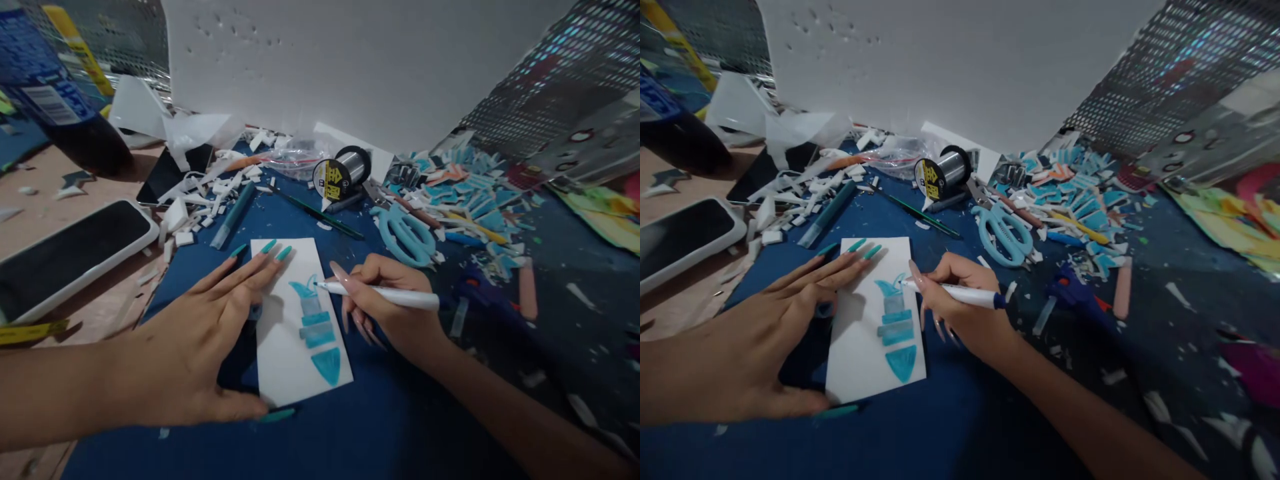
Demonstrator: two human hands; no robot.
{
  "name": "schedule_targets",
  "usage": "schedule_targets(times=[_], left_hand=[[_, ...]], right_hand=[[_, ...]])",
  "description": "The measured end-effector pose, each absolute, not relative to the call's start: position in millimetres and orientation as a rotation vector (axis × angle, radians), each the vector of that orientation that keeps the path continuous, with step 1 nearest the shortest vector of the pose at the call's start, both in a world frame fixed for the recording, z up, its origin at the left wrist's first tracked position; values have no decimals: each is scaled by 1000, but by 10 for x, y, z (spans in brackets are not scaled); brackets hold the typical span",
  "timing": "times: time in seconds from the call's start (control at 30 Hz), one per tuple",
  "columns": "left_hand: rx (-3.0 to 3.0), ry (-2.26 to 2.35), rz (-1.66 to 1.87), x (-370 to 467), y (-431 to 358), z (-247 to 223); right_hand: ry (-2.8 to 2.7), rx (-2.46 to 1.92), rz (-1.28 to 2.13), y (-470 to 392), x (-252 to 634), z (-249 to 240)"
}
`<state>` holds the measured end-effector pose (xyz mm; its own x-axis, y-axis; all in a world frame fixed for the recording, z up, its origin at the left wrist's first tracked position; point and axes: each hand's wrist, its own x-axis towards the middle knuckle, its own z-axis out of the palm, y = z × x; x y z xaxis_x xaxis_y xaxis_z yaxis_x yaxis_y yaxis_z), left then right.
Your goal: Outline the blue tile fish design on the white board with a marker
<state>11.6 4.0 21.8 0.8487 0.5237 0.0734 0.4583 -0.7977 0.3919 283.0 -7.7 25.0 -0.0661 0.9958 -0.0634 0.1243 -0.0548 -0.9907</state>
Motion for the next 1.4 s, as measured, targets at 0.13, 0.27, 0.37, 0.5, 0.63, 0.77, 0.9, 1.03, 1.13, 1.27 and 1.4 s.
schedule_targets(times=[0.13, 0.27, 0.37, 0.5, 0.63, 0.77, 0.9, 1.03, 1.13, 1.27, 1.4], left_hand=[[2617, 758, 152, 122, 68, 275], [2586, 776, 134, 117, 73, 275], [2584, 780, 142, 122, 65, 265], [2593, 758, 194, 129, 48, 268], [2623, 762, 195, 107, 39, 253], [2633, 761, 174, 93, 43, 239], [2614, 746, 224, 89, 28, 237], [2597, 756, 245, 69, 18, 231], [2609, 756, 217, 68, 23, 221], [2630, 766, 203, 85, 34, 210], [2612, 751, 167, 63, 36, 224]], right_hand=[[-1417, -1328, 1177, -71, 2854, 210], [-1488, -1321, 1151, -72, 2871, 197], [-1515, -1347, 1150, -77, 2877, 198], [-1544, -1367, 1178, -69, 2881, 211], [-1617, -1323, 1182, -54, 2883, 249], [-1595, -1328, 1217, -51, 2884, 267], [-1534, -1340, 1235, -48, 2886, 247], [-1599, -1351, 1173, -45, 2872, 263], [-1609, -1358, 1158, -52, 2862, 281], [-1532, -1340, 1211, -60, 2855, 280], [-1485, -1354, 1225, -56, 2850, 277]])
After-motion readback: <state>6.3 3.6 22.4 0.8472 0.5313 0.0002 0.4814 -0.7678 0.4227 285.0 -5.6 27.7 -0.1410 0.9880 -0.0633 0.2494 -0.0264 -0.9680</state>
